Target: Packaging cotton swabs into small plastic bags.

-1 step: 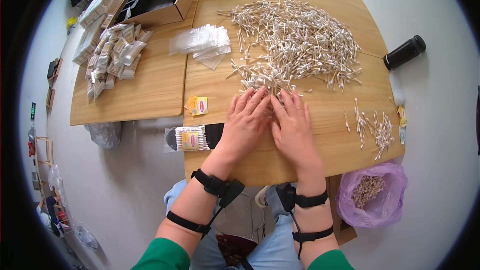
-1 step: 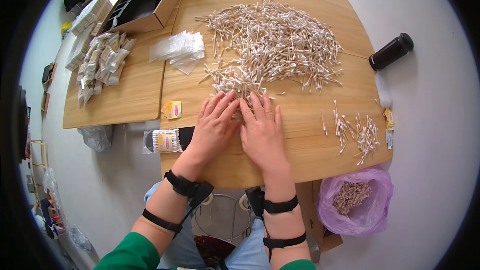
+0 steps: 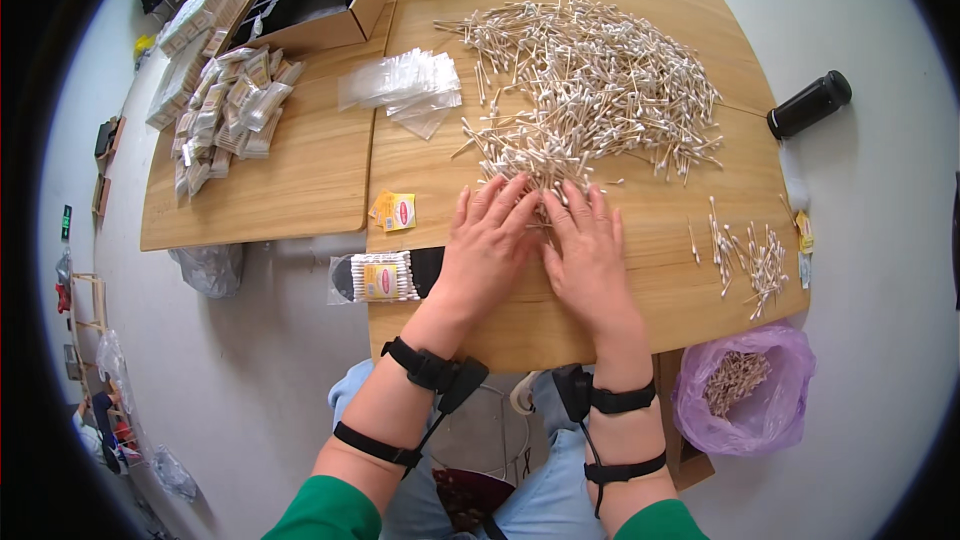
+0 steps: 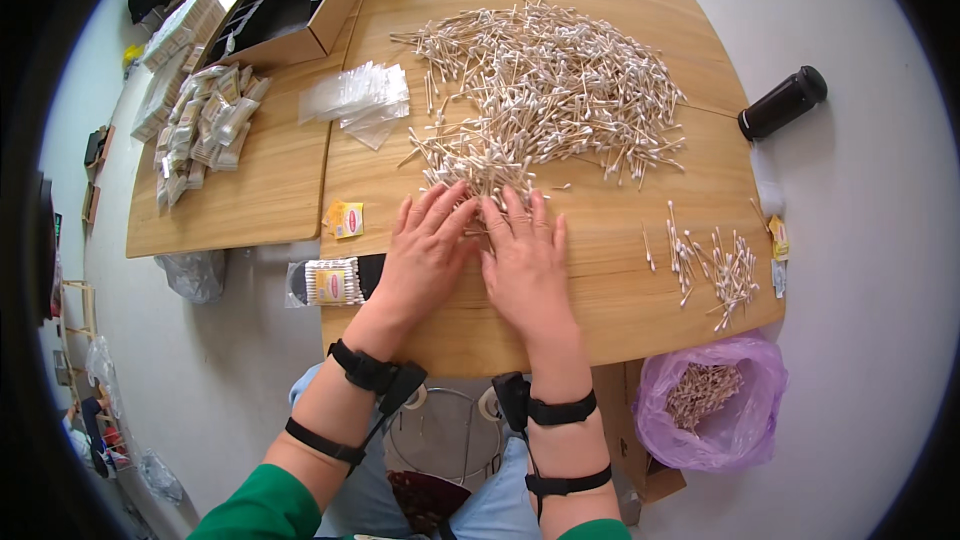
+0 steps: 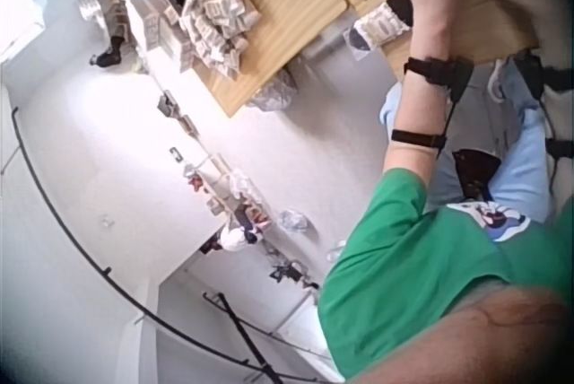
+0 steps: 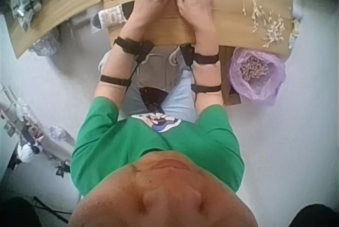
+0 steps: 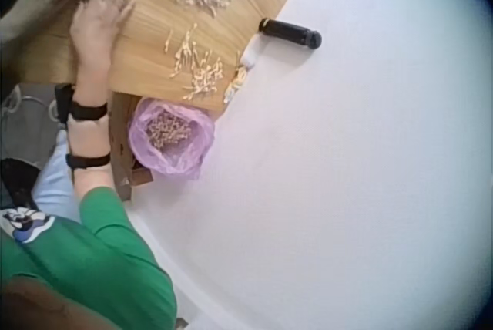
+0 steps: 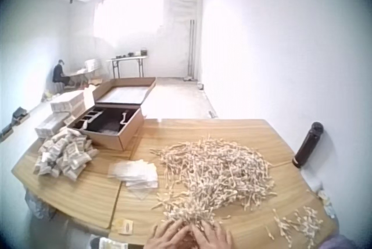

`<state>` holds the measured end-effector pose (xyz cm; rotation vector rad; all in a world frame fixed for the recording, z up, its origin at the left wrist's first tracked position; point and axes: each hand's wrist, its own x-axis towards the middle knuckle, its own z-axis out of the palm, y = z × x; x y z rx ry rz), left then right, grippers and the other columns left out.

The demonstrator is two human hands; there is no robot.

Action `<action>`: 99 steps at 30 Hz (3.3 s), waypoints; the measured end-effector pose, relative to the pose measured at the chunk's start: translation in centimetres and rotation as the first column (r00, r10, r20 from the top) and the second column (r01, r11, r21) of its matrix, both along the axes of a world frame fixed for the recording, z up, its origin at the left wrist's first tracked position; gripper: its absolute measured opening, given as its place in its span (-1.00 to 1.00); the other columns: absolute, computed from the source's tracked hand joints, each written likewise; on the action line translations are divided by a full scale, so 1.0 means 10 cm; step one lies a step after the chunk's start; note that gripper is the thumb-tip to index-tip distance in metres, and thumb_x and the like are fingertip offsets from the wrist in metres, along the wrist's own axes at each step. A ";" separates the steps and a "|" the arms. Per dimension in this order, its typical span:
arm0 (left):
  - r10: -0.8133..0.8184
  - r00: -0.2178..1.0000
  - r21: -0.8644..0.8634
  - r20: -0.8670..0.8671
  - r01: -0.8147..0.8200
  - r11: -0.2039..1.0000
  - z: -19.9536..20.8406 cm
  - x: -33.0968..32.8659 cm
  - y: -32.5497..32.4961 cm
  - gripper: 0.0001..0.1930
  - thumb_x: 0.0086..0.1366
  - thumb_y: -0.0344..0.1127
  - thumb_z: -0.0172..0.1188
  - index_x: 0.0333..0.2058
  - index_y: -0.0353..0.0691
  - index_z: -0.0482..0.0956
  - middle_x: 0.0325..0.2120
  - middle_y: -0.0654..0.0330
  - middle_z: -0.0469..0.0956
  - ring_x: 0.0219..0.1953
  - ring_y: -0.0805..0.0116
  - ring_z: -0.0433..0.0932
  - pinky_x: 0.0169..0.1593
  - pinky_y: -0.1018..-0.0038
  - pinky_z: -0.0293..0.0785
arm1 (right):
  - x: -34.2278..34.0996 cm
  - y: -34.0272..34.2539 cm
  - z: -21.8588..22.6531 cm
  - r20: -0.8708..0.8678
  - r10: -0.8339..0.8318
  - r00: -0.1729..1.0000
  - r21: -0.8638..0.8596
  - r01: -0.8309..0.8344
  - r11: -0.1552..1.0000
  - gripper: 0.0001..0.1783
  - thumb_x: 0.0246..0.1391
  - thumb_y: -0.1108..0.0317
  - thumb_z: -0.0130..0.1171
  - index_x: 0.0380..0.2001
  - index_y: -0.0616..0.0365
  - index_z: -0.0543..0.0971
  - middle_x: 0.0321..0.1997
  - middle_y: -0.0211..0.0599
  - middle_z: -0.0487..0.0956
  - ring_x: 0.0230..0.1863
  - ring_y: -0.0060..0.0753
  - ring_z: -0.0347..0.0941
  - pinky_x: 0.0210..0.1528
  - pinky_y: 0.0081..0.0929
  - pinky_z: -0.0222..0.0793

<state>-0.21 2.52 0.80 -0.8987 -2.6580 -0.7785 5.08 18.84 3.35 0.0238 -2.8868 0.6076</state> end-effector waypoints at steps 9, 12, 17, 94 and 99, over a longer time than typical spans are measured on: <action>0.030 0.998 -0.015 0.050 -0.029 0.999 0.00 0.00 -0.09 -0.64 0.27 -0.23 0.29 0.04 -0.11 0.57 0.23 0.04 0.39 0.35 -0.03 0.26 0.38 -0.03 0.12 | -0.01 0.16 -0.15 0.077 -0.067 0.995 0.121 0.057 0.991 -0.34 0.24 0.05 0.18 0.36 -0.05 0.36 0.50 -0.14 0.20 0.53 0.03 0.03 0.50 0.24 -0.15; -0.138 0.982 -0.042 0.125 0.145 0.989 0.10 0.07 -0.09 -0.60 0.29 -0.22 0.27 0.10 -0.09 0.55 0.28 0.00 0.33 0.40 -0.04 0.19 0.43 -0.04 0.04 | -0.03 0.19 -0.22 0.090 -0.046 0.995 0.117 0.035 0.993 -0.34 0.26 0.03 0.15 0.38 -0.09 0.34 0.51 -0.13 0.18 0.54 0.00 0.01 0.51 0.22 -0.17; 0.087 0.989 -0.043 0.116 -0.083 0.996 0.02 -0.01 -0.23 -0.55 0.32 -0.28 0.22 0.19 -0.12 0.49 0.29 -0.01 0.32 0.41 -0.05 0.16 0.44 -0.04 -0.03 | -0.01 0.39 -0.14 0.070 -0.233 0.970 0.059 0.229 0.972 -0.28 0.24 0.09 0.20 0.43 -0.11 0.27 0.57 -0.14 0.08 0.59 -0.03 -0.12 0.52 0.15 -0.15; -0.093 0.992 0.100 0.086 0.085 0.991 0.05 -0.01 -0.49 -0.84 0.13 -0.40 0.36 -0.40 -0.23 0.52 -0.37 0.16 0.52 -0.23 0.07 0.52 -0.14 0.23 0.46 | 0.15 -0.08 0.01 -0.135 -0.023 0.991 -0.322 -0.021 0.947 -0.83 0.00 0.53 0.27 -0.29 0.15 0.58 -0.26 -0.18 0.54 -0.22 -0.03 0.50 -0.19 -0.17 0.41; -0.267 0.949 0.171 0.166 0.239 0.956 0.12 0.10 -0.47 -0.82 0.10 -0.39 0.38 -0.36 -0.21 0.55 -0.34 0.17 0.51 -0.23 0.09 0.51 -0.14 0.26 0.47 | 0.29 -0.06 0.07 0.033 0.077 0.996 -0.415 -0.057 0.908 -0.87 -0.04 0.53 0.29 -0.35 0.16 0.61 -0.33 -0.20 0.55 -0.26 -0.08 0.52 -0.22 -0.22 0.43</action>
